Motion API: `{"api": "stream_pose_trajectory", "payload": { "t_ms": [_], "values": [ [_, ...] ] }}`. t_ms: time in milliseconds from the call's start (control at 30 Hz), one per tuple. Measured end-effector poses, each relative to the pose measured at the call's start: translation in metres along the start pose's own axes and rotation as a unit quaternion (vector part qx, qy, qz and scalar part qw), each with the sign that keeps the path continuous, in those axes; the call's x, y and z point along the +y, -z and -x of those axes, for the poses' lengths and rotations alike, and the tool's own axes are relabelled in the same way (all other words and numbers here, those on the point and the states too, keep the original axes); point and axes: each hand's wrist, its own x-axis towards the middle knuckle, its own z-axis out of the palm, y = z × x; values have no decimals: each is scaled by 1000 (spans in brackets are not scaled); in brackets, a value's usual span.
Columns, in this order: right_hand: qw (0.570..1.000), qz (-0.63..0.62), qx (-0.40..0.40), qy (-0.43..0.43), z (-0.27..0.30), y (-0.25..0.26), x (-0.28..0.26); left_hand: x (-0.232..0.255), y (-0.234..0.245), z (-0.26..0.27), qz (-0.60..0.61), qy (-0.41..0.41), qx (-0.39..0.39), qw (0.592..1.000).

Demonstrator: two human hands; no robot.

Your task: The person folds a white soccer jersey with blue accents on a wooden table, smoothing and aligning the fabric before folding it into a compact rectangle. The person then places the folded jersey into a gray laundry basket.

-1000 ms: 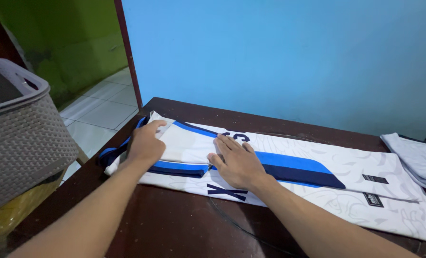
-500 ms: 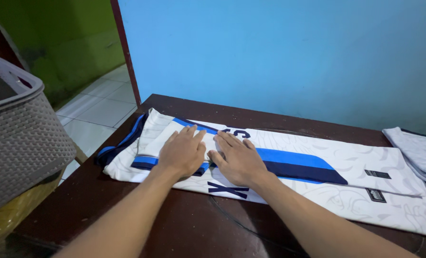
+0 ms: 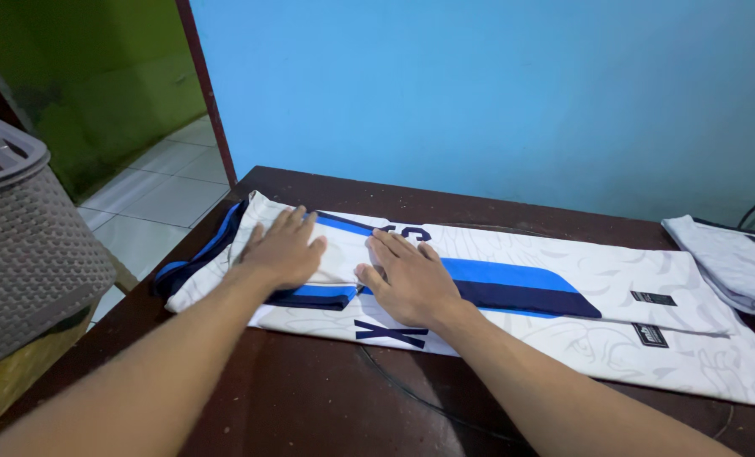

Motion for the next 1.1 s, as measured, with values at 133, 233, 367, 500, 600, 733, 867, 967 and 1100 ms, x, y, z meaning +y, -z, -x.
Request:
{"api": "stream_pose_trajectory", "payload": {
  "t_ms": [133, 233, 367, 500, 600, 733, 867, 967, 1100],
  "values": [
    [1000, -1, -11, -8, 1, 2, -1, -21, 6, -9, 0, 16, 2, 1000],
    [1000, -3, -12, -8, 3, 2, -1, -32, 5, -9, -39, 37, 51, 997],
    [1000, -9, -14, -10, 4, 2, -2, -32, 5, -8, 19, 58, 84, 995],
    [999, -35, 17, -10, 3, 3, -3, -13, 15, -9, 68, 64, 85, 992],
    [980, -164, 106, -30, 3, 3, 4, 29, 10, -8, 73, -9, 151, 986],
    [921, -278, 273, -19, 10, 0, 30, 100, -11, 3, 79, -121, 135, 980],
    [945, -163, 273, -72, 32, 4, 78, 134, -26, 26, 59, -159, 83, 982],
    [942, -109, 288, -133, 57, 12, 124, 140, -22, 33, 20, -157, 56, 986],
    [935, -82, 284, -197, 98, 22, 188, 138, -14, 40, -22, -140, 40, 989]
  ]
}}
